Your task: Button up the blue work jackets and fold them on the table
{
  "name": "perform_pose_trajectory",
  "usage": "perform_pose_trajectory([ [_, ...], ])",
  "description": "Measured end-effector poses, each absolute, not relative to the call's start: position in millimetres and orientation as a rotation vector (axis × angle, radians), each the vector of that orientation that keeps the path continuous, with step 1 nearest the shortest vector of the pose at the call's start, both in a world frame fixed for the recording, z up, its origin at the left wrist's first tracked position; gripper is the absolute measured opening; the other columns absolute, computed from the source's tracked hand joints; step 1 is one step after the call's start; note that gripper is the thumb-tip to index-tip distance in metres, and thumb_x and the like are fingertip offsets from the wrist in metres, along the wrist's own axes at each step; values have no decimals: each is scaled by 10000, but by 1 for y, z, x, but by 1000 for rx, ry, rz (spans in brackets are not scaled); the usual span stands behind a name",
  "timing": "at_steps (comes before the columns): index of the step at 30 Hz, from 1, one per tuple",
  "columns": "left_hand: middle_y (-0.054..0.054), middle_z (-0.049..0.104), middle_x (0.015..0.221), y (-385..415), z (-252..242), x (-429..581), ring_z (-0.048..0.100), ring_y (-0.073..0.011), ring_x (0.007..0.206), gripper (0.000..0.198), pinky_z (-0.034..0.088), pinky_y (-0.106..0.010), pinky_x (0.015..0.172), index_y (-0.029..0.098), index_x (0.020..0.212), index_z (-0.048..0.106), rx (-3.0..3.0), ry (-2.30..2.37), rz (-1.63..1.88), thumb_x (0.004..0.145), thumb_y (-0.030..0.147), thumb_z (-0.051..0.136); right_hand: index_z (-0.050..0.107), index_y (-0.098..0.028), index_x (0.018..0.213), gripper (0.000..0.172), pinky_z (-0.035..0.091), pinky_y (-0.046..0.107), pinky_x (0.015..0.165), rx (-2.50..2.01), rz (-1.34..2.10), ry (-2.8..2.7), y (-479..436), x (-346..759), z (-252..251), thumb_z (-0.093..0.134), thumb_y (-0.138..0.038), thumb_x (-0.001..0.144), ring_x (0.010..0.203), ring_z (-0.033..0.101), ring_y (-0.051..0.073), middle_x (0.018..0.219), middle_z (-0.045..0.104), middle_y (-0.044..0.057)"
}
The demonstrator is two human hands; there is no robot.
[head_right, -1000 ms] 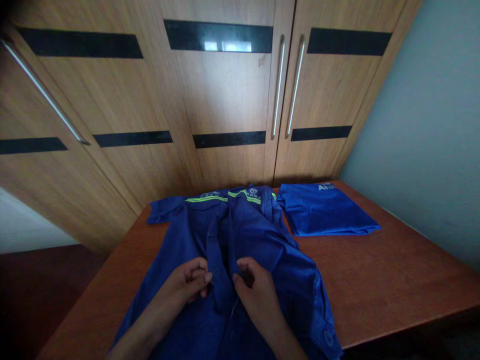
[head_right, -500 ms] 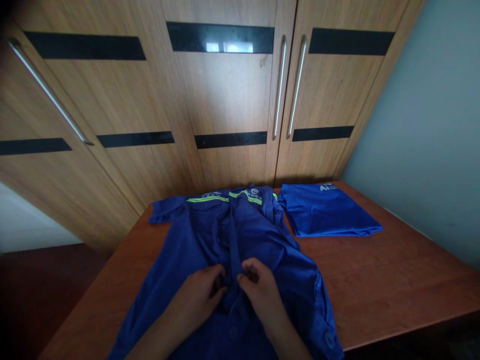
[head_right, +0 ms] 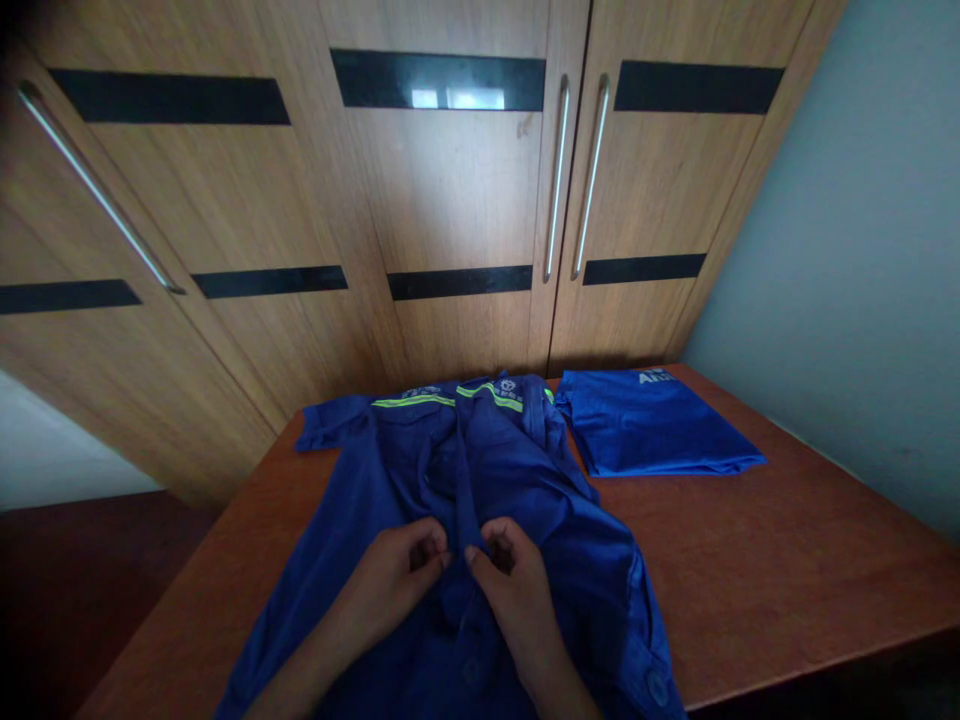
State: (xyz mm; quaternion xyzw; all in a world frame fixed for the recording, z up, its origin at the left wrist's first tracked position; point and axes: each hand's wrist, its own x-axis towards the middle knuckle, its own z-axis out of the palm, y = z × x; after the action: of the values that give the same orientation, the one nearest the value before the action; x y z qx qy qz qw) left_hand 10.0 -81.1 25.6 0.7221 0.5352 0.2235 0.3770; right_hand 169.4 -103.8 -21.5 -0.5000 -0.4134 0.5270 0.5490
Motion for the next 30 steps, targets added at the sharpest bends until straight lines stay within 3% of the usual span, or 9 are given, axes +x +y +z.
perform_pose_trajectory([
  [6,26,568,627,-93,34,16,513,-125,552,145,377,-209,522,187,785,592,1573,1327,791,823,311,527,563,-194,733,140,361,222,559,-1160,1200,-1077,-104,164,-23,674,-276,710,601,468,124,638,515,-42],
  [12,0,654,727,-96,31,19,612,-152,681,118,414,-236,648,209,794,598,1906,1471,731,843,233,494,563,-191,747,183,380,220,563,-1170,1220,-1007,-104,166,-22,691,-317,717,617,496,131,652,533,-33],
  [17,-6,661,755,-99,34,18,627,-164,713,128,407,-245,652,219,800,579,2082,1500,609,846,189,464,577,-192,744,196,396,219,553,-1188,1180,-1015,-105,166,-20,699,-342,714,600,507,135,629,533,-34],
  [26,-25,668,815,-100,26,25,642,-173,735,163,431,-254,666,229,862,583,2167,1570,542,881,195,424,610,-197,762,156,451,241,608,-1225,1076,-1083,-108,163,-19,666,-342,756,664,583,172,685,615,0],
  [30,-59,668,870,-101,24,26,652,-203,787,231,448,-288,707,213,924,594,2278,1618,454,907,183,366,660,-200,840,178,486,268,720,-1182,1062,-1144,-114,165,-17,641,-371,798,829,631,212,832,681,48],
])
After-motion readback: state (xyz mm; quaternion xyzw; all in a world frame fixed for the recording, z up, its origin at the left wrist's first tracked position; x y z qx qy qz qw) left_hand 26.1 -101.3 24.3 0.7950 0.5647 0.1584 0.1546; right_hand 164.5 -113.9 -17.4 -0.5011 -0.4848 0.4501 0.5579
